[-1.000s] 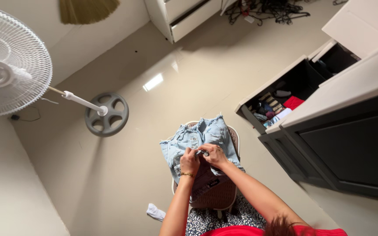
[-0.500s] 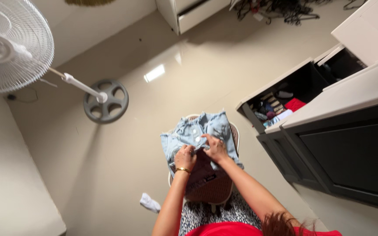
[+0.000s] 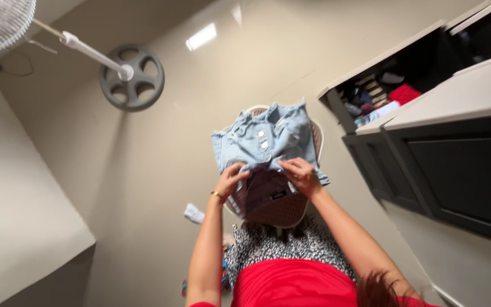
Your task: The person reaches into a closet and removes a pair of light blue denim shorts. They walk to a nearby chair, place the shorts on it, and fold them neatly by hand.
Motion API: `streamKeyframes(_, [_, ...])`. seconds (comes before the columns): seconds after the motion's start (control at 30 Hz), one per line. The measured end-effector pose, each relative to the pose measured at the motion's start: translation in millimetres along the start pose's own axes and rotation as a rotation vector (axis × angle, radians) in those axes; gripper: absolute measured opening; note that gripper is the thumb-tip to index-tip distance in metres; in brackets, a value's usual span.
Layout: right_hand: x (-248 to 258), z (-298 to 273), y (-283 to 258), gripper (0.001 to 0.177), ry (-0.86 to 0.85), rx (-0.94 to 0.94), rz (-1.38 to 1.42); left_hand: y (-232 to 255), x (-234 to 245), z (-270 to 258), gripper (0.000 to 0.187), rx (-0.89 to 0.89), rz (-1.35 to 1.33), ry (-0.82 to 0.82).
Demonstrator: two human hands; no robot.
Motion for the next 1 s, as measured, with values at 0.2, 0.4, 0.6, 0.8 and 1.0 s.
streamKeyframes(0.2, [19, 15, -32, 0.029, 0.035, 0.156, -0.067, 23, -3, 6, 0.028, -0.431, 0.007, 0.187])
streamKeyframes(0.4, [21, 21, -55, 0.029, 0.0, 0.237, -0.172, 36, -33, 3, 0.026, -0.263, -0.053, 0.291])
streamKeyframes(0.6, [17, 14, -66, 0.043, 0.036, 0.092, -0.248, 72, -74, -7, 0.022, -0.325, 0.44, 0.444])
streamKeyframes(0.8, [31, 10, -63, 0.014, 0.166, -0.151, -0.118, 100, -92, -10, 0.026, -0.315, 0.567, 0.467])
streamKeyframes(1.0, [4, 20, -65, 0.005, -0.036, -0.01, -0.152, 107, -76, -8, 0.023, -0.28, 0.63, 0.65])
Point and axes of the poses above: each hand's wrist, its own z-axis towards the middle knuckle, its own x-axis out of the back of the hand, y = z × x, the point moved 8 cm from there along z, towards the middle knuckle, and after that the axes turned 10 degrees about -x, right-handed, at the moved point
